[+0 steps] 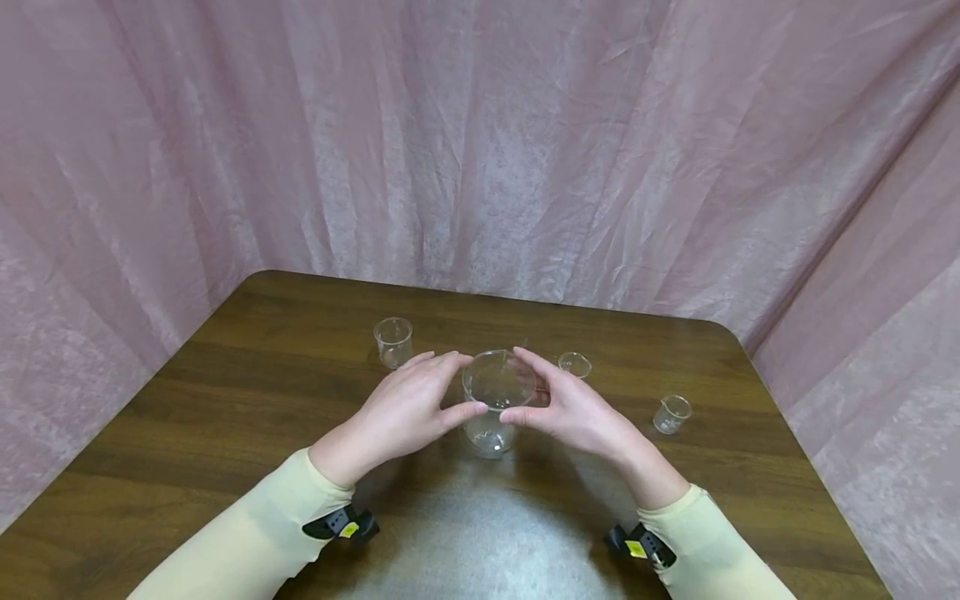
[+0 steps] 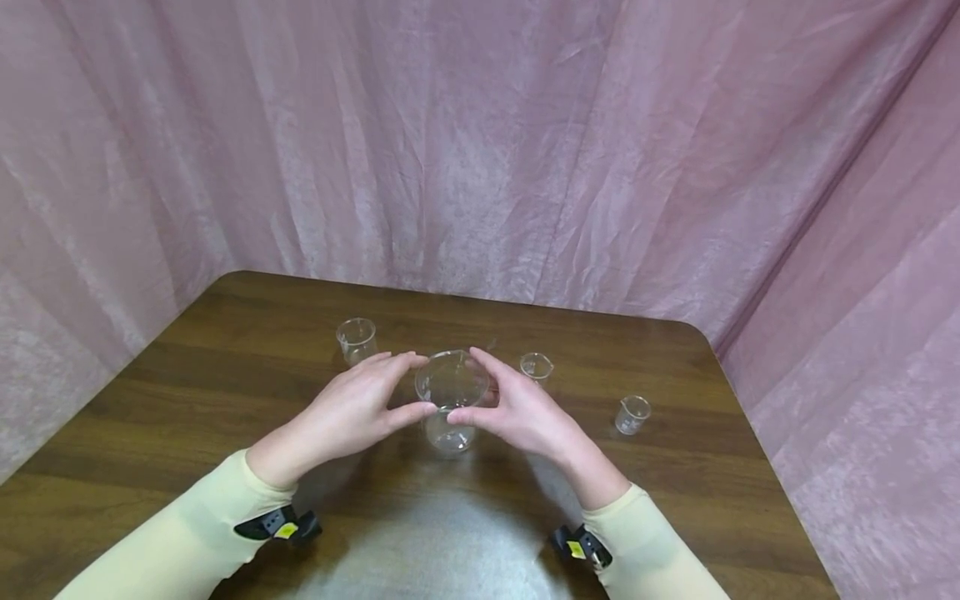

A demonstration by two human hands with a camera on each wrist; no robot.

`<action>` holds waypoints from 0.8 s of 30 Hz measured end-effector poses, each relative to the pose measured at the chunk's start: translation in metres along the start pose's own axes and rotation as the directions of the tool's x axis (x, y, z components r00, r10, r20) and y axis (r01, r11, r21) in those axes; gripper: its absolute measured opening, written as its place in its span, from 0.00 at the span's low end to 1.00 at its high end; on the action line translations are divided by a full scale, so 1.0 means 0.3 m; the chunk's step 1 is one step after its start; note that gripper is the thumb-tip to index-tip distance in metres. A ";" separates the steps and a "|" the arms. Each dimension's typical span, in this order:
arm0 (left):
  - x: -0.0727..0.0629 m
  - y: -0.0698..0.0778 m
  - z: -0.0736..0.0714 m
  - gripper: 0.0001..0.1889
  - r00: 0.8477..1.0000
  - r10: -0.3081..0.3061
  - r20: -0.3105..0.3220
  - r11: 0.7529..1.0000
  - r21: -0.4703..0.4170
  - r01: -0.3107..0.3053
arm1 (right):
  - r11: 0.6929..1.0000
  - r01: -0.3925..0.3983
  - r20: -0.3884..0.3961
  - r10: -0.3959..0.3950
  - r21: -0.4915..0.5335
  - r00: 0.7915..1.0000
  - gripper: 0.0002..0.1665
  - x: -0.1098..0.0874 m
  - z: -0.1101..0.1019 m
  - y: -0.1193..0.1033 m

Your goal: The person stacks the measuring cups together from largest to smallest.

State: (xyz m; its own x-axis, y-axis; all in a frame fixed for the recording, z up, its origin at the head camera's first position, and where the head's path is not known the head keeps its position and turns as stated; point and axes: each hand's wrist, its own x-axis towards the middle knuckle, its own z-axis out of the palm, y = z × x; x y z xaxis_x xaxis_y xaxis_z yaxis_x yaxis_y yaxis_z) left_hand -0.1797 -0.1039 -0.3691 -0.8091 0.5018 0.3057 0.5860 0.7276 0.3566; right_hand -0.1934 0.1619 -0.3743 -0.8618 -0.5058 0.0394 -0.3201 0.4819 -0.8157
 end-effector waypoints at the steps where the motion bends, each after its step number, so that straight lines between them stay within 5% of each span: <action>1: 0.000 0.001 0.001 0.33 1.000 0.005 -0.005 1.000 0.001 -0.005 | 1.000 -0.001 -0.008 0.001 -0.009 1.000 0.58 0.000 0.004 0.000; 11: 0.000 -0.003 0.005 0.34 1.000 -0.008 0.000 1.000 -0.008 0.008 | 0.994 -0.022 -0.083 0.013 -0.109 0.996 0.57 -0.009 0.027 0.001; 24: -0.006 -0.017 0.006 0.36 1.000 -0.023 0.020 0.999 -0.035 0.023 | 0.996 -0.022 -0.097 0.014 -0.087 0.995 0.56 -0.007 0.046 0.004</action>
State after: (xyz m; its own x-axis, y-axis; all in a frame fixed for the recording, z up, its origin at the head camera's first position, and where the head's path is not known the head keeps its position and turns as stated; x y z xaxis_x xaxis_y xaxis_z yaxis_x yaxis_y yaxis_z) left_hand -0.1813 -0.1077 -0.3731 -0.8229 0.4947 0.2796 0.5682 0.7224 0.3941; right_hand -0.1865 0.1537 -0.3834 -0.9003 -0.4270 0.0842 -0.3338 0.5535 -0.7630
